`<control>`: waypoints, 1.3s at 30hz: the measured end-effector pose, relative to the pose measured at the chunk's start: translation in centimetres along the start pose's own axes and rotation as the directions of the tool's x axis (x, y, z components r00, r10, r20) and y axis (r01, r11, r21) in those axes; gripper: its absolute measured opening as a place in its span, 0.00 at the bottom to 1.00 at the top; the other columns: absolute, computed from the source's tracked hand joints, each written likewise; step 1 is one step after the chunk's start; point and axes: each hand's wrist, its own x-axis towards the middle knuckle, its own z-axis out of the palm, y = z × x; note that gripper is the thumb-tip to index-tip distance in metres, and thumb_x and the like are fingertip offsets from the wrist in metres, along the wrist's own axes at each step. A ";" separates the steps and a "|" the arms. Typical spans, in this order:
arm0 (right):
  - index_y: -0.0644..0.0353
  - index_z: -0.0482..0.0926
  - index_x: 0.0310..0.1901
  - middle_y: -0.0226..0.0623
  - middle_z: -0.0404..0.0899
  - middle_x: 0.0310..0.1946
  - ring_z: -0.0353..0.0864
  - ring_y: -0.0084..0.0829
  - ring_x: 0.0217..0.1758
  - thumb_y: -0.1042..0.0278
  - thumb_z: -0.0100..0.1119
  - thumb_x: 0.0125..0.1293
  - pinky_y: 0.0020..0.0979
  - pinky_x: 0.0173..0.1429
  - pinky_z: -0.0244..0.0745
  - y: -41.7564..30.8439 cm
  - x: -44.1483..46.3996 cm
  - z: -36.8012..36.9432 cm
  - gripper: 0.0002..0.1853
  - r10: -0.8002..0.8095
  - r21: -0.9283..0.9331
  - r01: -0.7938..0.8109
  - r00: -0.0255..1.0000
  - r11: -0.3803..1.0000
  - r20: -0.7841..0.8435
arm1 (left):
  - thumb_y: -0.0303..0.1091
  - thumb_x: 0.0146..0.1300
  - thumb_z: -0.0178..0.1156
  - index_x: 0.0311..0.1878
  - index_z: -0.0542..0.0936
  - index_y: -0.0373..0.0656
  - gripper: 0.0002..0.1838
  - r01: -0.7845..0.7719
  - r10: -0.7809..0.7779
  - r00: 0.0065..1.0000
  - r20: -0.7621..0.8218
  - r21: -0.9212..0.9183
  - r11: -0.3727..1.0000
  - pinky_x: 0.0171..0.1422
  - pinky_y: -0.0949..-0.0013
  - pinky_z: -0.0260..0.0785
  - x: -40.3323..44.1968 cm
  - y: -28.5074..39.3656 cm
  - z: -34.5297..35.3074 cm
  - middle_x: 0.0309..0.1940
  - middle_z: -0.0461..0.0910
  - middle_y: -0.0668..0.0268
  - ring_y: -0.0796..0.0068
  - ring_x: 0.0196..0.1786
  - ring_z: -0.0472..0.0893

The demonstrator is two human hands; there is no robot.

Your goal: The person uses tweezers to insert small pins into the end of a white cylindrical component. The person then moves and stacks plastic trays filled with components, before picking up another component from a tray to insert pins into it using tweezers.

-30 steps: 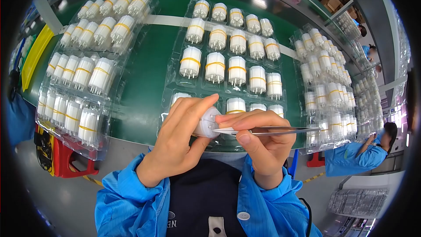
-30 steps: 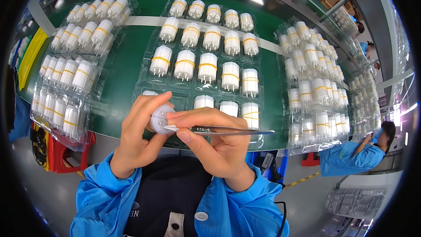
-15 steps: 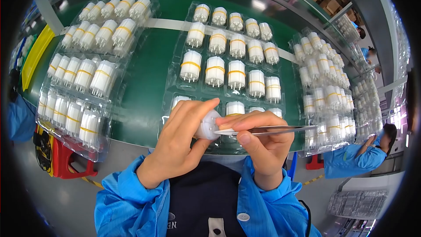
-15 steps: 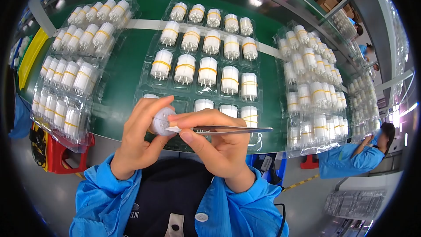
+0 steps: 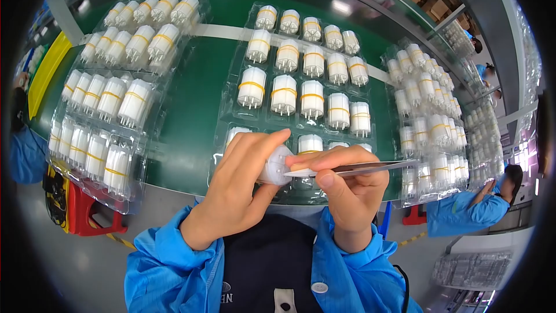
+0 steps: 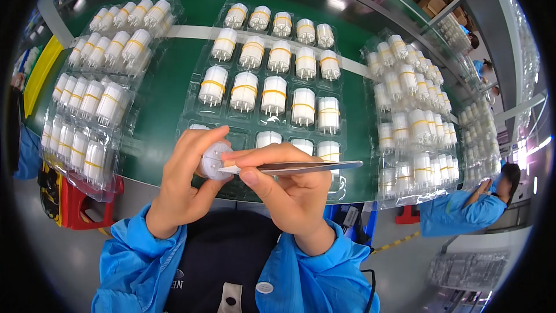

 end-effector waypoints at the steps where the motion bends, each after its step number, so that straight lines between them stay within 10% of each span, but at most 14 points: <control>1: 0.75 0.80 0.44 0.56 0.84 0.43 0.86 0.40 0.51 0.83 0.59 0.66 0.36 0.57 0.80 0.0 0.0 0.0 0.06 -0.004 -0.003 0.004 1.000 1.000 0.003 | 0.15 0.47 0.66 0.65 0.71 0.32 0.36 0.003 -0.003 1.000 -0.002 -0.001 1.000 0.52 0.57 0.69 0.0 0.0 0.0 0.49 0.75 0.50 0.48 0.48 0.75; 39: 0.73 0.82 0.43 0.52 0.86 0.43 0.87 0.37 0.48 0.84 0.61 0.64 0.32 0.54 0.80 -0.6 -0.1 0.4 0.07 0.023 -0.065 -0.025 0.999 0.998 -0.027 | 0.12 0.43 0.62 0.65 0.71 0.30 0.38 -0.072 0.073 0.997 -0.004 0.098 0.993 0.53 0.55 0.70 0.2 0.1 0.0 0.49 0.75 0.50 0.48 0.48 0.75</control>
